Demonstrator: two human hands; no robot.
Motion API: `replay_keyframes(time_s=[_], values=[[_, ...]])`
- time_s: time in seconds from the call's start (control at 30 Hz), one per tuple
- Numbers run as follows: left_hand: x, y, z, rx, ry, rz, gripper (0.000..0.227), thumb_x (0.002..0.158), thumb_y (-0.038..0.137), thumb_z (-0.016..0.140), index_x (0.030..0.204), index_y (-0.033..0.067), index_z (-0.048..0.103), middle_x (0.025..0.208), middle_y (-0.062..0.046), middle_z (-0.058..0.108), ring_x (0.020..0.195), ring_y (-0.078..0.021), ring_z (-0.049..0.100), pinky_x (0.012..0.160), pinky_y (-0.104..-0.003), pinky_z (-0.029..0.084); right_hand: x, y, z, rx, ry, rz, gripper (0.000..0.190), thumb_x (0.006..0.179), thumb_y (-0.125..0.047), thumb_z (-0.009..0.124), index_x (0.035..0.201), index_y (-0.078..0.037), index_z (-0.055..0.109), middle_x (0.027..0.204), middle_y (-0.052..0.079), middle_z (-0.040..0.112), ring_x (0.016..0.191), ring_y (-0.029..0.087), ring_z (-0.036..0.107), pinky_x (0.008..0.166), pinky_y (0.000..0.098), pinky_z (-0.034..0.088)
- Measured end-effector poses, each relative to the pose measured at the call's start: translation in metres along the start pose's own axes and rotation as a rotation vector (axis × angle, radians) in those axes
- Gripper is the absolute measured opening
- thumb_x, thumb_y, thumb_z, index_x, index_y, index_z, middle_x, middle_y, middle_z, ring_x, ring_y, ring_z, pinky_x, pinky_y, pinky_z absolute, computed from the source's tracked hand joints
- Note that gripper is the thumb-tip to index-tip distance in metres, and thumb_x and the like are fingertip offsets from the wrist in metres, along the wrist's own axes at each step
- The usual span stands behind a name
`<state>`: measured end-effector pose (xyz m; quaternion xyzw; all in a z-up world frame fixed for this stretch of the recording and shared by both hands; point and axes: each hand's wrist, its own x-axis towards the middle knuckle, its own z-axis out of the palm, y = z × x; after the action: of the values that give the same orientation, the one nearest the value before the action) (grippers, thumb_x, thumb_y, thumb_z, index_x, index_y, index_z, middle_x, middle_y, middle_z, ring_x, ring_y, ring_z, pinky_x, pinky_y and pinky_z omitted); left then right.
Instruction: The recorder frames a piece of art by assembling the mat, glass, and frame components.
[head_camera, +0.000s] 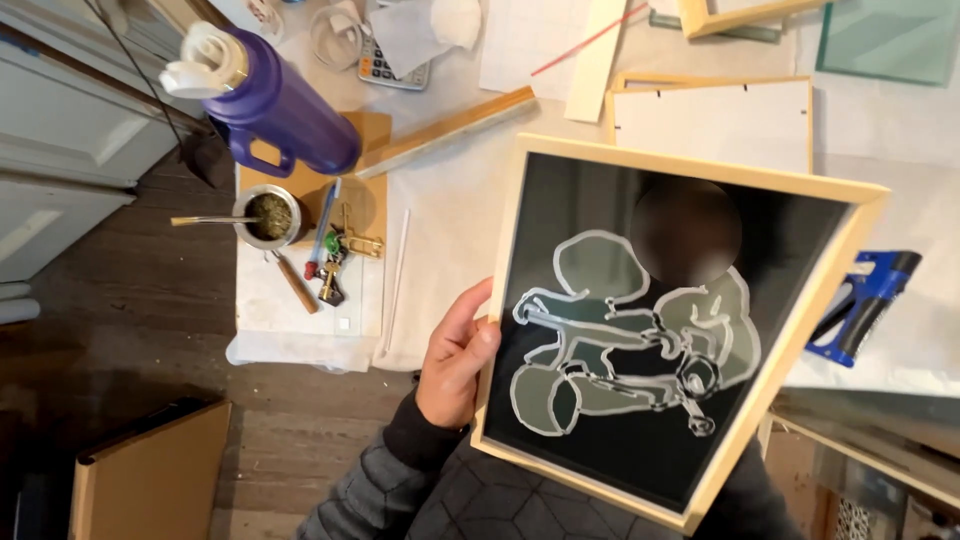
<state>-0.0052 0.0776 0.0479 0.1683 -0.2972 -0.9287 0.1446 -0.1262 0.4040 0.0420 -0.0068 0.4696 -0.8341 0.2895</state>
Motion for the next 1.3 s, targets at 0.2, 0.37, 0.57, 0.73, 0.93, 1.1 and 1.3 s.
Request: replay_keyframes(time_s=[0.2,0.37,0.57,0.73,0.93,1.1,1.3], values=[[-0.001,0.013,0.017,0.016,-0.036,0.01,0.058,0.105,0.01,0.056,0.159,0.002,0.034,0.134,-0.013,0.068,0.12,-0.0169,0.064,0.104,-0.032,0.05,0.006,0.033,-0.052,0.003,-0.047,0.048,0.034,0.115,-0.024,0.048,0.134,0.005,0.051,0.12,0.016,0.064,0.107,0.023,0.063,0.095,0.0359,0.05],[-0.001,-0.006,0.001,0.05,-0.022,0.028,0.06,0.109,0.009,0.058,0.163,0.0014,0.035,0.13,-0.015,0.068,0.113,-0.015,0.062,0.101,-0.03,0.048,0.044,0.056,-0.086,-0.004,-0.112,0.088,0.043,0.114,-0.033,0.046,0.135,0.005,0.052,0.122,0.016,0.064,0.109,0.023,0.063,0.097,0.0367,0.05],[-0.001,-0.006,0.01,0.055,0.033,-0.005,0.061,0.104,0.011,0.059,0.159,0.0021,0.035,0.126,-0.011,0.069,0.112,-0.0136,0.064,0.1,-0.029,0.05,0.082,0.064,-0.089,-0.014,-0.16,0.142,0.054,0.113,-0.043,0.044,0.136,0.005,0.052,0.124,0.016,0.064,0.111,0.023,0.062,0.099,0.0377,0.049],[-0.005,-0.028,-0.016,0.07,0.053,0.019,0.059,0.11,0.009,0.059,0.164,0.0004,0.039,0.109,-0.005,0.066,0.096,-0.0084,0.058,0.088,-0.026,0.048,0.106,0.065,-0.069,-0.013,-0.193,0.209,0.063,0.112,-0.052,0.042,0.138,0.005,0.053,0.125,0.016,0.064,0.113,0.024,0.061,0.1,0.0385,0.048],[0.0,0.006,-0.049,0.009,0.397,0.225,0.058,0.1,0.008,0.061,0.155,0.0046,0.042,0.114,0.0,0.065,0.098,-0.0093,0.06,0.089,-0.026,0.051,0.113,0.032,-0.012,-0.01,-0.17,0.259,0.074,0.11,-0.063,0.04,0.139,0.004,0.054,0.128,0.015,0.064,0.116,0.024,0.061,0.102,0.0394,0.047],[0.012,0.021,-0.077,0.194,0.096,0.349,0.045,0.112,0.008,0.058,0.155,0.0038,0.046,0.123,-0.002,0.062,0.111,-0.0121,0.058,0.099,-0.028,0.049,0.12,-0.017,0.079,-0.133,-0.191,0.092,0.08,0.096,-0.068,0.041,0.14,-0.001,0.048,0.139,0.011,0.06,0.129,0.02,0.058,0.113,0.0375,0.044],[0.044,-0.01,-0.056,0.213,0.155,0.194,0.048,0.113,0.008,0.052,0.159,0.0033,0.041,0.144,-0.009,0.061,0.128,-0.0168,0.058,0.113,-0.033,0.047,0.15,-0.018,0.061,-0.208,-0.247,0.142,0.042,0.117,-0.033,0.055,0.144,-0.002,0.054,0.114,0.004,0.066,0.097,0.014,0.062,0.083,0.0287,0.049]])
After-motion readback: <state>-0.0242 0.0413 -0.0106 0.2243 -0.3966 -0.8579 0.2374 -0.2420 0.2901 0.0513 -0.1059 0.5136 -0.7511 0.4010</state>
